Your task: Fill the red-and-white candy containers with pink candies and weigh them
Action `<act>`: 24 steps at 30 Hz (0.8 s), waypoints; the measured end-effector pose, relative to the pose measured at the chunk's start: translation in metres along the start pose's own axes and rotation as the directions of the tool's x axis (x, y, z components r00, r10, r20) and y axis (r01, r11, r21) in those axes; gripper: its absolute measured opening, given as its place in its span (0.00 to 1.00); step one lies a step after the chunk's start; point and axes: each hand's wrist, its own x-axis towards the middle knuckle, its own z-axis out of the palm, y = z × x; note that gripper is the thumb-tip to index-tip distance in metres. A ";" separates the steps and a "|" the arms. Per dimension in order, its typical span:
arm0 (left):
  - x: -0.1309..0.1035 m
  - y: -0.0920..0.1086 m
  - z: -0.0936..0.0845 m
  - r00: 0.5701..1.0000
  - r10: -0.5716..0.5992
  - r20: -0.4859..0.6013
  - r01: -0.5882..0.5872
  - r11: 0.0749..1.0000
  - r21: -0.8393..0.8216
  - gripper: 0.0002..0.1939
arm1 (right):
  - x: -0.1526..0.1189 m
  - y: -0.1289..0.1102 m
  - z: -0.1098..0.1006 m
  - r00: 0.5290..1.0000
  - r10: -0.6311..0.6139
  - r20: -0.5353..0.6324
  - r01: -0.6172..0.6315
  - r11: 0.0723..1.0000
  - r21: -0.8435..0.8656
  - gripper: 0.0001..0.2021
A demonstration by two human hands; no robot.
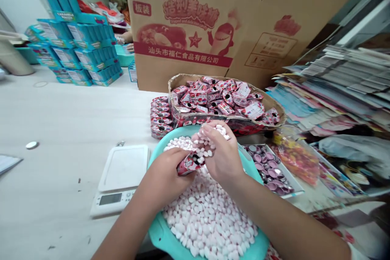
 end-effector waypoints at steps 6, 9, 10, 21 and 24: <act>0.001 0.000 0.000 1.000 -0.005 0.016 0.005 1.000 0.028 0.09 | 0.000 -0.001 -0.003 1.000 0.014 -0.001 -0.014 1.000 -0.022 0.14; 0.001 -0.001 0.000 1.000 0.004 0.013 -0.004 0.999 0.040 0.08 | -0.001 -0.001 -0.004 1.000 -0.002 0.008 0.002 1.000 -0.001 0.13; 0.001 -0.001 0.001 1.000 0.010 0.009 -0.010 0.999 0.041 0.09 | -0.001 -0.001 -0.004 1.000 -0.009 0.015 0.009 1.000 0.009 0.13; -0.001 -0.005 0.001 0.999 0.037 -0.019 -0.036 0.998 0.051 0.19 | -0.004 -0.003 -0.004 0.997 -0.017 0.073 0.015 1.000 0.024 0.11; 0.000 -0.005 0.000 0.998 0.058 -0.025 -0.056 0.996 0.068 0.19 | -0.004 -0.001 -0.003 0.989 -0.039 0.143 0.036 0.999 0.026 0.09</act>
